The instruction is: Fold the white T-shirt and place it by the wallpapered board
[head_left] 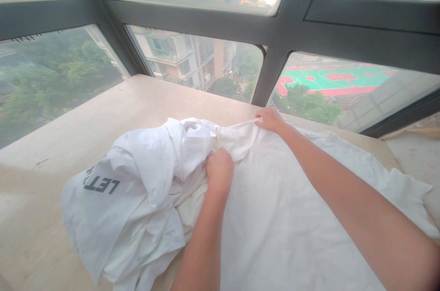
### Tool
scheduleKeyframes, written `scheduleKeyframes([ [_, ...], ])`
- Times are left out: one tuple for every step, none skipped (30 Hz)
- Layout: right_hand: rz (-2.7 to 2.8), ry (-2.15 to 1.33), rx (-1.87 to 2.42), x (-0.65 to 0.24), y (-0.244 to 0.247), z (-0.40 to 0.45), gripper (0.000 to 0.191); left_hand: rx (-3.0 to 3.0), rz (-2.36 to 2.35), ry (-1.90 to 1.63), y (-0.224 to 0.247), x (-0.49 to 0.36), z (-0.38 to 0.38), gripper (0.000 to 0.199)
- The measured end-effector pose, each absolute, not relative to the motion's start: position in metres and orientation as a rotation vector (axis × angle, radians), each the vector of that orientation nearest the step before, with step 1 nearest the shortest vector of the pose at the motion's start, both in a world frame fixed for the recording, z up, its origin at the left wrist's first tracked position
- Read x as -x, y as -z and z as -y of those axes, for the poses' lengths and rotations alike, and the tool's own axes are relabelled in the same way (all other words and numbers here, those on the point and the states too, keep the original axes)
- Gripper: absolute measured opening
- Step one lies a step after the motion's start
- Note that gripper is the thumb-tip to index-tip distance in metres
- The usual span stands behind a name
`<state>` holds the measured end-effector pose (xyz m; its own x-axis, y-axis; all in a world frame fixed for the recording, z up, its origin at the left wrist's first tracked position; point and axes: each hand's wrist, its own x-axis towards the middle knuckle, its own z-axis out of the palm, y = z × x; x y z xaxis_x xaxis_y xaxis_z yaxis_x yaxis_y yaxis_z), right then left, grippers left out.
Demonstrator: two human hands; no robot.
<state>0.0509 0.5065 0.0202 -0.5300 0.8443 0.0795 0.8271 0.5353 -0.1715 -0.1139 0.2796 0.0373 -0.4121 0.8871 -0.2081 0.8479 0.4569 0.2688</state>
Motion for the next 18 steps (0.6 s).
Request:
scheduleKeyframes([
  [2.633, -0.172, 1.358, -0.04, -0.024, -0.502, 0.022, -1.482, -2.406, -0.186, -0.038, 0.113, -0.278, 0.029],
  [2.646, -0.206, 1.289, -0.026, -0.029, -0.497, 0.021, -1.486, -2.42, -0.201, -0.038, 0.113, -0.277, 0.029],
  [2.656, -0.263, 1.24, -0.011, -0.033, -0.491, 0.022, -1.486, -2.432, -0.217, -0.039, 0.113, -0.276, 0.03],
  [2.662, -0.329, 1.218, 0.006, -0.037, -0.485, 0.023, -1.479, -2.44, -0.232, -0.039, 0.113, -0.275, 0.031],
  [2.673, -0.39, 1.212, 0.023, -0.04, -0.477, 0.026, -1.465, -2.443, -0.249, -0.04, 0.114, -0.275, 0.032],
  [2.694, -0.436, 1.217, 0.039, -0.043, -0.47, 0.03, -1.445, -2.44, -0.267, -0.04, 0.115, -0.275, 0.033],
  [2.727, -0.463, 1.228, 0.054, -0.045, -0.462, 0.035, -1.422, -2.434, -0.287, -0.04, 0.116, -0.275, 0.035],
  [2.774, -0.468, 1.245, 0.067, -0.046, -0.455, 0.04, -1.405, -2.429, -0.309, -0.04, 0.118, -0.275, 0.037],
  [2.823, -0.449, 1.26, 0.078, -0.046, -0.449, 0.042, -1.401, -2.424, -0.326, -0.039, 0.118, -0.275, 0.039],
  [2.866, -0.411, 1.271, 0.085, -0.046, -0.444, 0.041, -1.411, -2.418, -0.331, -0.039, 0.119, -0.276, 0.039],
  [2.899, -0.363, 1.281, 0.09, -0.046, -0.44, 0.037, -1.43, -2.414, -0.325, -0.038, 0.119, -0.276, 0.038],
  [2.915, -0.315, 1.285, 0.092, -0.045, -0.437, 0.033, -1.454, -2.411, -0.31, -0.038, 0.119, -0.276, 0.037],
  [2.909, -0.286, 1.285, 0.091, -0.045, -0.436, 0.029, -1.479, -2.409, -0.292, -0.037, 0.118, -0.275, 0.036],
  [2.878, -0.283, 1.288, 0.088, -0.045, -0.435, 0.028, -1.5, -2.41, -0.277, -0.036, 0.117, -0.275, 0.035],
  [2.823, -0.311, 1.295, 0.083, -0.046, -0.434, 0.027, -1.513, -2.415, -0.269, -0.036, 0.116, -0.274, 0.035],
  [2.746, -0.36, 1.302, 0.077, -0.048, -0.435, 0.028, -1.514, -2.427, -0.27, -0.035, 0.115, -0.273, 0.036],
  [2.646, -0.417, 1.3, 0.07, -0.05, -0.435, 0.028, -1.509, -2.439, -0.278, -0.034, 0.114, -0.273, 0.036],
  [2.53, -0.478, 1.286, 0.061, -0.053, -0.436, 0.028, -1.507, -2.446, -0.289, -0.034, 0.114, -0.273, 0.037],
])
